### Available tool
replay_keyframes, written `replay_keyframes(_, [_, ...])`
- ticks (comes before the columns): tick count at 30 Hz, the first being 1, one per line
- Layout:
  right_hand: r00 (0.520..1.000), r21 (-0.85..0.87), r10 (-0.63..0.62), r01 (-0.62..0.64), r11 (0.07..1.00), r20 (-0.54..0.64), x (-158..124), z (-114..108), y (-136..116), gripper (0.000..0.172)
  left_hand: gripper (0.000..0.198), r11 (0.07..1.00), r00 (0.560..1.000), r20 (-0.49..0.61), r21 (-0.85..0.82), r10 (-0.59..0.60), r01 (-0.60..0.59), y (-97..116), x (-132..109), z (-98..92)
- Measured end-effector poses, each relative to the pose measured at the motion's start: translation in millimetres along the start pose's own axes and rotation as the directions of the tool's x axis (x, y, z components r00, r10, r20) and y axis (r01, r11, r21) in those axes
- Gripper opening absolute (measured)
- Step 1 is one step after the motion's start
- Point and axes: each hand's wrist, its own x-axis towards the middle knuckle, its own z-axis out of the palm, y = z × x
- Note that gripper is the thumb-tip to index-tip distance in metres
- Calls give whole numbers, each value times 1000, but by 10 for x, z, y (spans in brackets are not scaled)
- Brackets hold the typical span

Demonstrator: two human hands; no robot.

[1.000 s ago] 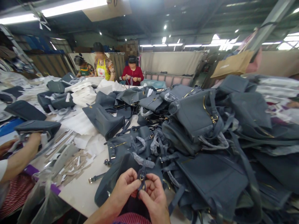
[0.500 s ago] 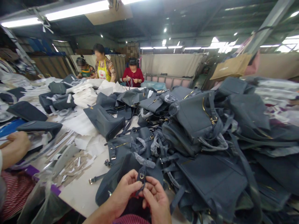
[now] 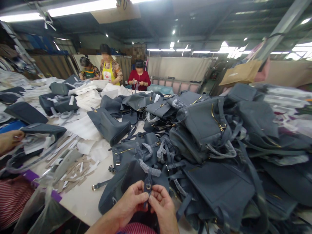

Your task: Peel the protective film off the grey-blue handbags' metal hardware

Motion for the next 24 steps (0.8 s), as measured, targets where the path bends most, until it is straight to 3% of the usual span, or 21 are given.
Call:
replay_keyframes(6, [999, -62, -40, 41, 997, 26, 33, -46, -14, 43, 40, 994, 998, 39, -95, -48, 51, -21, -59, 15])
replay_keyframes(9, [993, -189, -113, 114, 975, 19, 65, -87, 26, 40, 44, 996, 999, -44, -89, -2, -2, -18, -32, -25])
replay_keyframes(12, [989, -264, -147, 145, 954, 14, 72, -94, 59, 35, 39, 996, 984, -158, 34, 82, -77, 11, 9, -68])
replay_keyframes(14, [992, -231, -122, 125, 965, 25, 76, -85, 66, 33, 24, 970, 976, -144, 201, 166, -135, 39, -1, -76])
replay_keyframes(16, [994, -181, -113, 113, 977, 9, 92, -78, 64, 33, 8, 867, 946, -75, 430, 314, -253, 66, -48, -68])
replay_keyframes(19, [994, -157, -110, 110, 981, 9, 124, -83, 57, 35, 16, 551, 839, 106, 709, 534, -440, 92, -132, -57])
replay_keyframes(24, [989, -185, -136, 144, 972, 59, 124, -100, 96, 37, 25, 94, 738, 357, 866, 573, -491, 88, -91, -75])
